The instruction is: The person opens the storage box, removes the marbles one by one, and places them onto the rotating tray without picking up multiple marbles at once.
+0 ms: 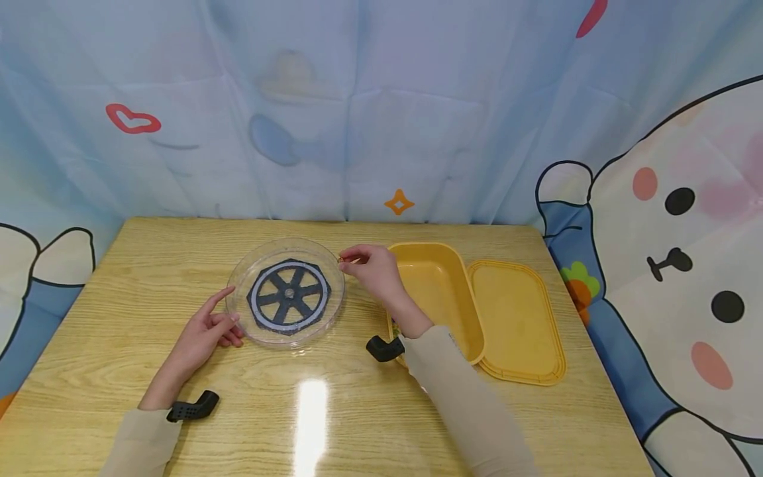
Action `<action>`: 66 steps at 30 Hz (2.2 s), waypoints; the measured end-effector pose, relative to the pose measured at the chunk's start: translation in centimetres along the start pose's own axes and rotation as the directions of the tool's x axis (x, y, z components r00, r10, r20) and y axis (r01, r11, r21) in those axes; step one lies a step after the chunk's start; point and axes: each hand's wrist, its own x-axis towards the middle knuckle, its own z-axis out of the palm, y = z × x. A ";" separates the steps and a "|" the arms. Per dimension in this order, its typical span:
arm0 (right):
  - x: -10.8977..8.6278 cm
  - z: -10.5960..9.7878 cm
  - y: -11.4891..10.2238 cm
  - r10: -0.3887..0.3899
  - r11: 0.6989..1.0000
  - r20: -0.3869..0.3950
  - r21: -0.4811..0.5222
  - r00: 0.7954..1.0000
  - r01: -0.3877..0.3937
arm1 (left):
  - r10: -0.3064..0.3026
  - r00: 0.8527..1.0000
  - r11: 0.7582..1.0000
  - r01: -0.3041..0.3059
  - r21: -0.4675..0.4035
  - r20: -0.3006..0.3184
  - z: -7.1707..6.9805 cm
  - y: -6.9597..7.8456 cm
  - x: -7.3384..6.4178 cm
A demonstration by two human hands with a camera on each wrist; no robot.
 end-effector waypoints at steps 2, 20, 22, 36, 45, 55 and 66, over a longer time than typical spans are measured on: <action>-0.1 0.8 -0.1 0.000 1.000 0.009 0.014 1.000 -0.001 | -0.001 1.000 1.000 0.001 -0.003 0.001 0.0 0.1 0.0; -1.4 5.1 0.9 -0.002 0.998 0.125 0.060 0.992 -0.005 | 0.000 1.000 1.000 0.001 0.009 -0.008 0.1 -0.1 0.0; -1.4 5.2 1.0 0.004 0.998 0.125 0.062 0.992 -0.012 | -0.003 1.000 1.000 0.003 0.012 -0.008 0.1 -0.1 0.0; -1.3 2.5 0.3 0.033 0.999 0.064 0.017 0.997 -0.034 | -0.021 1.000 1.000 0.021 0.002 -0.004 -0.1 -0.3 0.1; -1.2 -2.0 1.6 0.044 0.998 0.007 -0.035 0.999 -0.044 | -0.029 1.000 1.000 0.029 0.004 -0.001 -0.1 -0.3 0.2; -1.0 -6.5 5.6 0.075 0.997 -0.037 0.005 0.996 -0.075 | -0.045 0.999 0.999 0.045 -0.004 0.000 0.1 0.5 0.0; 0.1 -7.7 8.9 0.167 0.980 0.184 -0.140 0.969 -0.142 | -0.024 1.000 1.000 0.024 -0.004 0.007 0.2 1.7 -0.5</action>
